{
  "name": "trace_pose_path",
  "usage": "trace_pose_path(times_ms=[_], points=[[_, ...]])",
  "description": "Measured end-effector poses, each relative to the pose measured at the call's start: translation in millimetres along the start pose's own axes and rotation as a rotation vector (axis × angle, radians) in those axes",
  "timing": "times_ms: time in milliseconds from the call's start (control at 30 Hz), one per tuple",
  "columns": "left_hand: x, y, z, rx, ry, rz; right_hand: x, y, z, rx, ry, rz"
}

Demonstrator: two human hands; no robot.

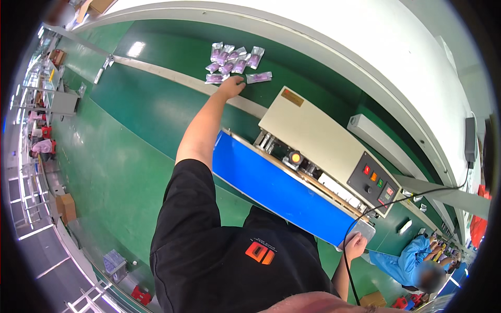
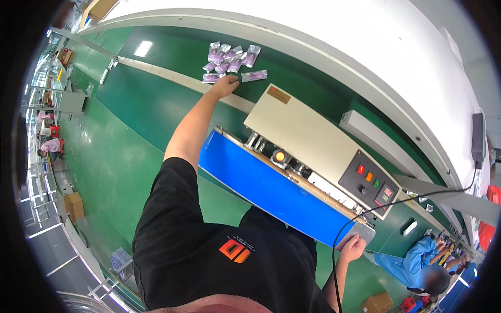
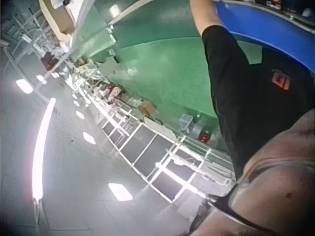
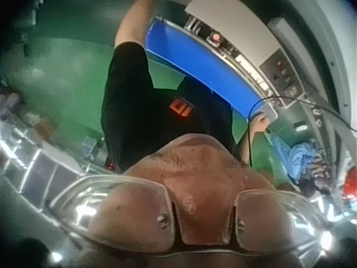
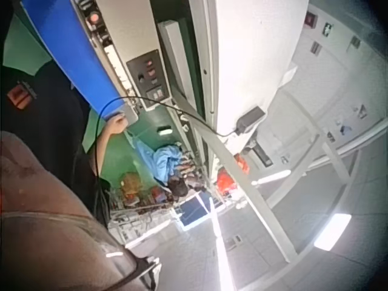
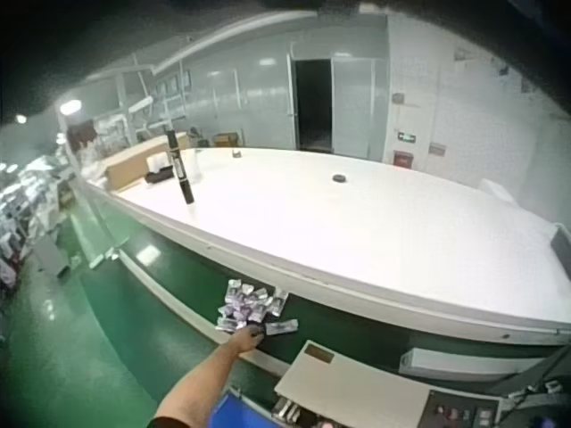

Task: The recorder is sealing small packets using a heat-sealing machine on an assembly line.

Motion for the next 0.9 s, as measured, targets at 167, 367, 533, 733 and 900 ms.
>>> trace_pose_path(times_ms=[167,367,533,733,900], points=[[-38,20,28,0.033,0.347,-0.398,2,7,3,0.019,-0.005,-0.055],[-67,3,-16,-0.009,0.311,-0.448,6,15,6,-0.008,-0.001,-0.234],[-51,15,-53,0.374,0.118,0.156,21,48,33,-0.038,-0.024,-0.308],[-3,83,46,0.195,0.011,0.130,102,51,95,-0.134,-0.359,-0.083],[37,95,238,0.496,0.030,0.719,165,47,141,-0.172,-0.697,-0.093]])
Point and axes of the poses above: each hand's wrist, its own z-axis away from the middle knuckle, its own y-axis out of the back of the hand, x = y × z, the point moved 4 cm from there along -z, towards the middle knuckle, and after that the axes turned 6 degrees about x, right-handed, at the moved point
